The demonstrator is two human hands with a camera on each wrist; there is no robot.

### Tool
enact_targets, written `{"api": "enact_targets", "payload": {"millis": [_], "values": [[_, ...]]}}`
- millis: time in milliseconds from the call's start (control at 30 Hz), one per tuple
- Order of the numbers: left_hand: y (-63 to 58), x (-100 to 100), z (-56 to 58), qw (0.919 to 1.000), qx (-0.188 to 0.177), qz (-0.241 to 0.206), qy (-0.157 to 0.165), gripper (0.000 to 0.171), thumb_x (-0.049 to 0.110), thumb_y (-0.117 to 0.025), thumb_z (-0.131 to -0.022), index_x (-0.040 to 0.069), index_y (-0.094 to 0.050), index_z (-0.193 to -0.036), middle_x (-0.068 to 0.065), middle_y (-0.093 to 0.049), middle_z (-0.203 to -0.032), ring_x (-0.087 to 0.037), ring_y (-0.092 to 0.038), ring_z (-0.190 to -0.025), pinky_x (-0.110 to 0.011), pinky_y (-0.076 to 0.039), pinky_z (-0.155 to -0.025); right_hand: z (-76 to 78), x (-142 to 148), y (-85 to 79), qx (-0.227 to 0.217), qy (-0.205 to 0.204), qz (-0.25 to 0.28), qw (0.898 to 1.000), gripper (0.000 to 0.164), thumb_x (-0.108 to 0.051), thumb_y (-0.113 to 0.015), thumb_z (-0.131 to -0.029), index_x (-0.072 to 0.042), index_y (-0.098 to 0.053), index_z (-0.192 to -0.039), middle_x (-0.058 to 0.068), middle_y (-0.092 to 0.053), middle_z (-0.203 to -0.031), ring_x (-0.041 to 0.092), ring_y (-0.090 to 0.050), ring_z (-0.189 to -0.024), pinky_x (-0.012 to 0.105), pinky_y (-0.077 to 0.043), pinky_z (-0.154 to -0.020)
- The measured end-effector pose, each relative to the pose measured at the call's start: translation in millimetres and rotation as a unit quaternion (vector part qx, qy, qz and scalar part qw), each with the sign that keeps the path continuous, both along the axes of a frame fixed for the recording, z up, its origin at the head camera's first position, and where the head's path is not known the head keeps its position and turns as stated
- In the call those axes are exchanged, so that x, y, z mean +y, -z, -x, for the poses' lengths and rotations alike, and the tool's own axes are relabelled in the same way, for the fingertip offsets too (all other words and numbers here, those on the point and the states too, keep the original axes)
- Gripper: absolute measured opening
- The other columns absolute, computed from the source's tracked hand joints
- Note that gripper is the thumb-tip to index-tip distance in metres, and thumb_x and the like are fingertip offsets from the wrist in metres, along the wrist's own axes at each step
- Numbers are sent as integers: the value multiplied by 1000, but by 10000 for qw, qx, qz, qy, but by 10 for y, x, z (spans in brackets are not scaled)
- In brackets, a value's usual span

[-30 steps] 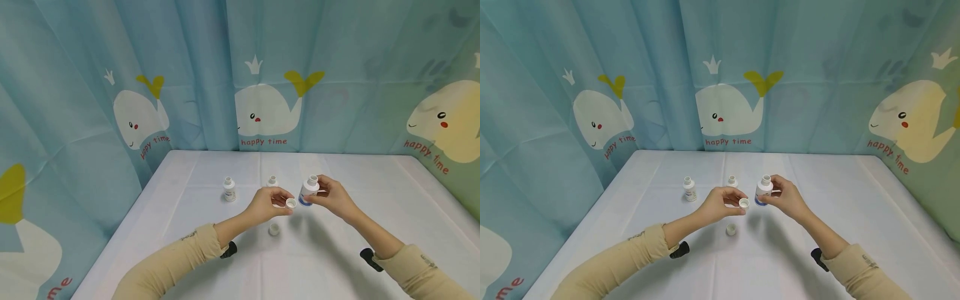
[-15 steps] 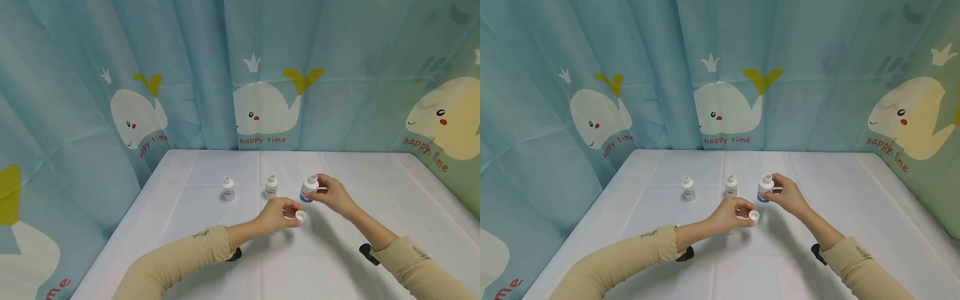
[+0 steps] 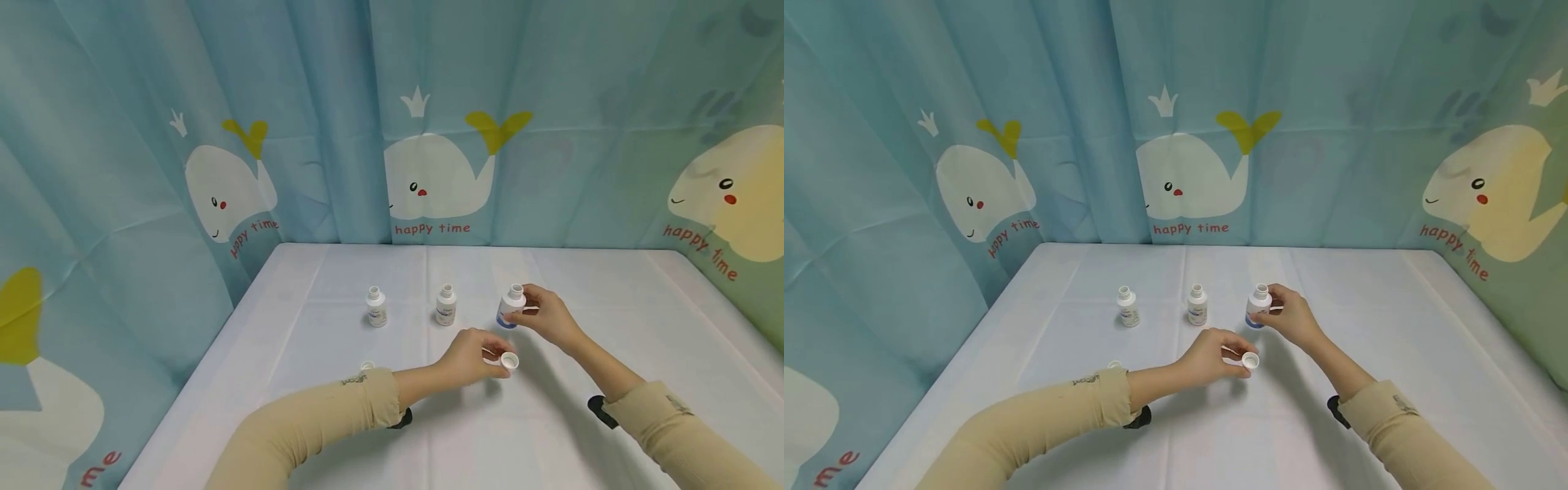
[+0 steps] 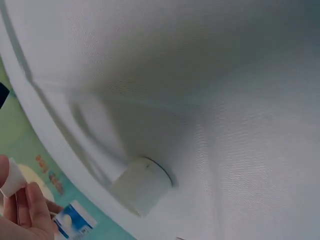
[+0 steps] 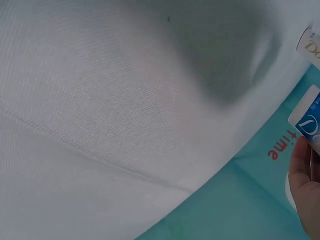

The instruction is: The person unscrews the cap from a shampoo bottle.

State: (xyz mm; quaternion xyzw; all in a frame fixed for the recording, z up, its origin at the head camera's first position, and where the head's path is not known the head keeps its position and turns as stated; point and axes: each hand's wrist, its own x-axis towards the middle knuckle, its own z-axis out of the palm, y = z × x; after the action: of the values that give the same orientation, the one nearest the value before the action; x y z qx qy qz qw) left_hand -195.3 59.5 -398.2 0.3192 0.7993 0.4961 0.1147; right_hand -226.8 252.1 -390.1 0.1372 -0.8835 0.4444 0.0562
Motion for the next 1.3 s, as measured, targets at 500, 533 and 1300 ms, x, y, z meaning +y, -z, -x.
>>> {"api": "enact_targets", "payload": {"millis": [500,533,1300], "values": [[111,274,-77,9951,319,795,498,26,-1,-77,-74,1,-70,-99,-7,-74,-91,3,-65,-71,-3,-46,-64,85,69,85,1,166,-324,9993,44,-6,-73,-79,14,-54,-113,29,-63,-105,39,-64,-93,15,-51,-68],[122,299,-85,9953,286,773,500,26,-1,-77,-74,1,-70,-99,-7,-74,-91,3,-65,-71,-3,-46,-64,91,74,94,-19,156,-333,9993,44,-6,-74,-79,14,-54,-113,29,-63,-104,39,-64,-93,15,-51,-67],[281,569,-106,9855,645,1566,54,24,2,-80,-69,10,-74,-91,5,-74,-81,12,-54,-62,-1,-39,-59,186,189,223,-302,279,-520,9978,49,-6,-74,-79,16,-51,-117,31,-61,-109,43,-62,-99,19,-51,-69]]}}
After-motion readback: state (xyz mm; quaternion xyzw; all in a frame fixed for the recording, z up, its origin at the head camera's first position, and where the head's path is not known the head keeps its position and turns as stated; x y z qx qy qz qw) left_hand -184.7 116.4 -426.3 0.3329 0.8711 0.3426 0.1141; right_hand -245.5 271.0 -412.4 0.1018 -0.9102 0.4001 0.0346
